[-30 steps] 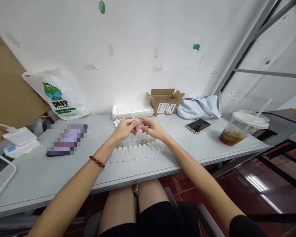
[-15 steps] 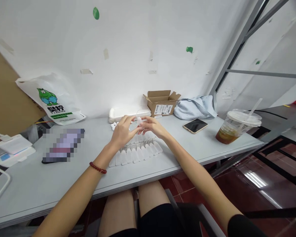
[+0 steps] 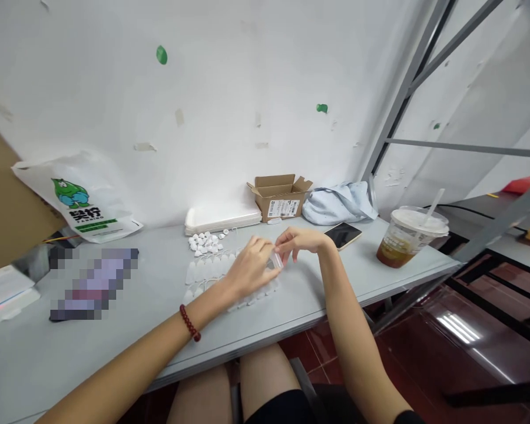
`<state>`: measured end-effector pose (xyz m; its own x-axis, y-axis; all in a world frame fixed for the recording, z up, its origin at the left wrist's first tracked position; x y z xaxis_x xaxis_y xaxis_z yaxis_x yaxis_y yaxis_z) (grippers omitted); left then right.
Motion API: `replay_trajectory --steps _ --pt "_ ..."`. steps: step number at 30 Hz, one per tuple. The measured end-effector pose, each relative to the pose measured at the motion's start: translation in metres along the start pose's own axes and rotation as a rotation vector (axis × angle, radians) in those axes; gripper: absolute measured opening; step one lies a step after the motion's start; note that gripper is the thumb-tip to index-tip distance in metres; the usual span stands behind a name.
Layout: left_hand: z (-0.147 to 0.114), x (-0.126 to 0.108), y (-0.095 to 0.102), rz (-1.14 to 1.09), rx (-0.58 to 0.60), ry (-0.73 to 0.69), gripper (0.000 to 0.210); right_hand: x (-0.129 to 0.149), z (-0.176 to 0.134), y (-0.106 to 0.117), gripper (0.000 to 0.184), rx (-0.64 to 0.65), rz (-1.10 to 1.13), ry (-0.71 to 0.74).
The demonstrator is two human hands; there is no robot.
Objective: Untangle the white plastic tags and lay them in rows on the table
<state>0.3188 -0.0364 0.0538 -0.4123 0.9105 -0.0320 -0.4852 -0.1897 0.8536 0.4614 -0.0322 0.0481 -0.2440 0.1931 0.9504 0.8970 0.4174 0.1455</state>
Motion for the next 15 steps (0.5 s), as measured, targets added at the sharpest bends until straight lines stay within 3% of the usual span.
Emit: replay_trajectory --steps 3,6,15 --pt "-0.004 -0.018 -0.016 -0.012 0.165 0.003 0.030 -0.011 -0.010 0.006 0.030 0.044 -0.034 -0.079" --pt "-0.005 -0.023 -0.027 -0.007 0.263 -0.002 0.031 -0.013 -0.011 0.012 0.026 -0.036 0.007 -0.069" --pt "-0.004 -0.013 -0.033 0.056 0.274 0.050 0.029 -0.022 0.013 0.030 0.023 -0.395 -0.131 -0.058"
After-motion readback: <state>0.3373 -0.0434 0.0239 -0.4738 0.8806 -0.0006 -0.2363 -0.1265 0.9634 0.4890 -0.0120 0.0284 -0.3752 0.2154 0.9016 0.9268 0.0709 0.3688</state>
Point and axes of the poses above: each hand's wrist, its own z-axis towards the middle knuckle, its own y-axis out of the back of the hand, x = y × z, the point moved 5 cm from there along z, towards the middle knuckle, and after that the axes turned 13 degrees about z, right-handed, at the moved point
